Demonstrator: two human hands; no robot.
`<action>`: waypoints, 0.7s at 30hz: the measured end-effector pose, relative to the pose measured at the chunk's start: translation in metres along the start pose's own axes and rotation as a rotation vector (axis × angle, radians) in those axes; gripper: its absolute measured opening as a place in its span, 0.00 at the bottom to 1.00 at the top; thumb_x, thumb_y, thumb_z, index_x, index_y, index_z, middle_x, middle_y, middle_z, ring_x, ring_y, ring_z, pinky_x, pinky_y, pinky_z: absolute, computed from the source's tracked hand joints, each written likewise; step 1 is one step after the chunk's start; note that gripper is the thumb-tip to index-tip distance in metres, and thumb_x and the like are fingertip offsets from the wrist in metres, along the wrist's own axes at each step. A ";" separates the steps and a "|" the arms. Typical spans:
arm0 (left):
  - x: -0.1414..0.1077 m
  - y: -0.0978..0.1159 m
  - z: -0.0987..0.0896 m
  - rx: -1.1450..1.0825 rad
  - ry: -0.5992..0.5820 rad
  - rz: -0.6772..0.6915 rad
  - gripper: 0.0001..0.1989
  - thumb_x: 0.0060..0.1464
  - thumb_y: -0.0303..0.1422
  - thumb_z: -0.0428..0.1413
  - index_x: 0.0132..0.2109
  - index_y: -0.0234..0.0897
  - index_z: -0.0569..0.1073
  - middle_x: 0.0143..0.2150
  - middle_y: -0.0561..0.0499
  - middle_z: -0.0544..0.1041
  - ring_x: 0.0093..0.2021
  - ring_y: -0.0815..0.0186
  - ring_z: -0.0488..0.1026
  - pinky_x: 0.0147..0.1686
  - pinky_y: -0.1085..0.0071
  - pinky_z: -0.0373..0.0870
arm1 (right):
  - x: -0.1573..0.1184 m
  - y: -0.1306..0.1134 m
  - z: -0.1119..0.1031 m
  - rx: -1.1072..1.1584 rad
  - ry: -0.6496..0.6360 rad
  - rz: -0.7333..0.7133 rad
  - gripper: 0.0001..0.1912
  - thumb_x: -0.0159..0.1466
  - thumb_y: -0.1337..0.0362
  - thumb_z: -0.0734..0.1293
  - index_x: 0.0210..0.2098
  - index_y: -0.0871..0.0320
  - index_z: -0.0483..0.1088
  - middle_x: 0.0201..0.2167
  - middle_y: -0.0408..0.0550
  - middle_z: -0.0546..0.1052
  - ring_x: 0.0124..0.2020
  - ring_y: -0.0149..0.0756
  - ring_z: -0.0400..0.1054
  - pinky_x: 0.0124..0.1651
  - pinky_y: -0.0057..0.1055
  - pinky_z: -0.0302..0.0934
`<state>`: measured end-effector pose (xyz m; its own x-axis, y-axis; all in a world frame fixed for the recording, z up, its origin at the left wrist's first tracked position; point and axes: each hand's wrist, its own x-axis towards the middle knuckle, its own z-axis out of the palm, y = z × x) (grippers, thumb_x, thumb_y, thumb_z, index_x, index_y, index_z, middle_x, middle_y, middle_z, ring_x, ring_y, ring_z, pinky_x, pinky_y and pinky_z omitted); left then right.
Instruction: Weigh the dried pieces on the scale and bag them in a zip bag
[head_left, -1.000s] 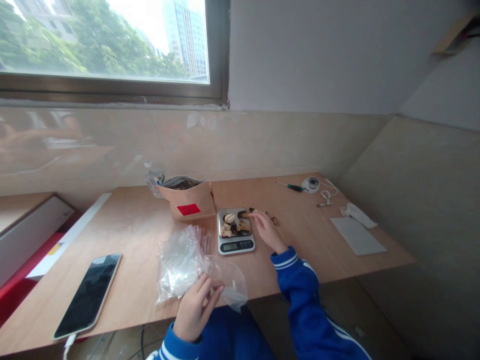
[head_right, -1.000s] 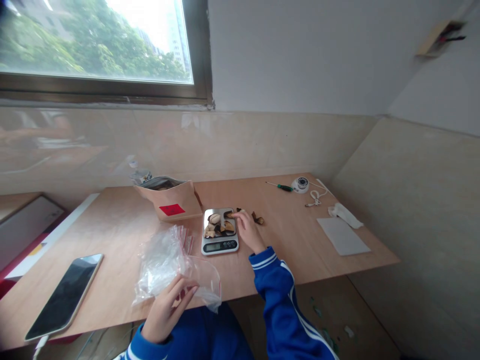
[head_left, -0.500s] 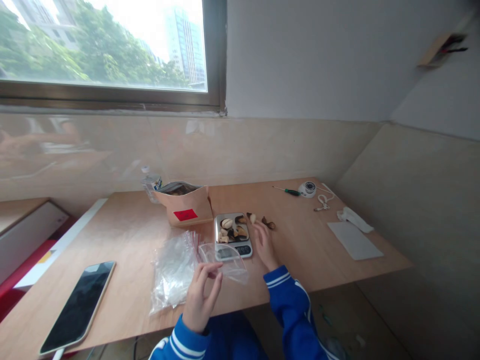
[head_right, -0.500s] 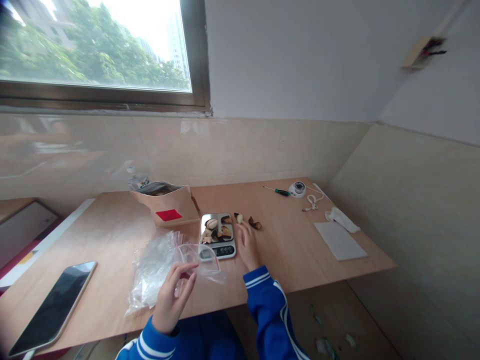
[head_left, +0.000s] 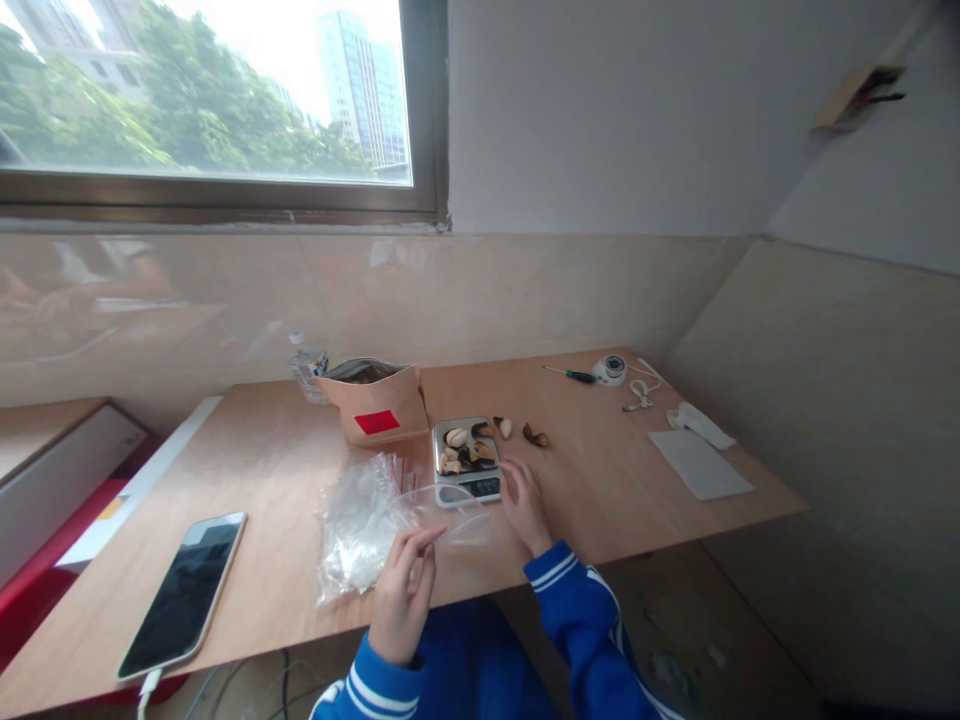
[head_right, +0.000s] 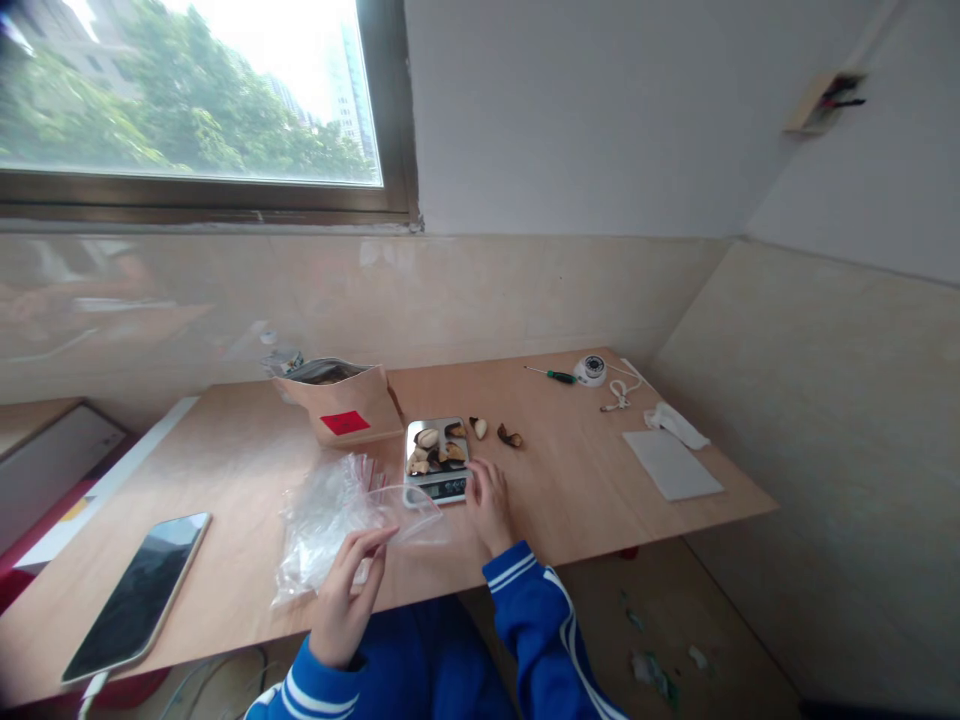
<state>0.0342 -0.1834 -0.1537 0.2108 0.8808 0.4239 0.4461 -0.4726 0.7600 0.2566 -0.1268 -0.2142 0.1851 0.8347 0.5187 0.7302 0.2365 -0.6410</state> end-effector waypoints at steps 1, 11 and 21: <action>0.000 0.001 -0.003 0.001 0.005 0.001 0.13 0.58 0.30 0.47 0.46 0.38 0.72 0.40 0.46 0.72 0.42 0.64 0.72 0.41 0.68 0.71 | 0.005 -0.010 0.003 -0.010 -0.033 -0.035 0.14 0.64 0.67 0.56 0.47 0.56 0.66 0.48 0.53 0.68 0.51 0.42 0.61 0.53 0.43 0.57; -0.010 -0.008 -0.034 0.045 0.100 -0.043 0.12 0.57 0.31 0.48 0.45 0.38 0.73 0.40 0.47 0.71 0.42 0.64 0.70 0.42 0.68 0.69 | 0.036 -0.071 0.039 -0.369 -0.364 -0.206 0.15 0.62 0.67 0.61 0.48 0.56 0.66 0.45 0.53 0.71 0.45 0.46 0.60 0.48 0.42 0.53; -0.012 -0.010 -0.037 0.044 0.078 -0.055 0.13 0.57 0.32 0.48 0.45 0.39 0.74 0.39 0.46 0.72 0.40 0.63 0.71 0.40 0.67 0.70 | 0.016 -0.055 -0.001 -0.178 -0.170 -0.102 0.15 0.61 0.68 0.61 0.47 0.52 0.67 0.44 0.47 0.74 0.44 0.41 0.62 0.47 0.37 0.51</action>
<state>-0.0048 -0.1898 -0.1486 0.1178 0.8996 0.4205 0.4937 -0.4205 0.7612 0.2203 -0.1268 -0.1700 0.0024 0.8861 0.4635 0.8462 0.2452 -0.4731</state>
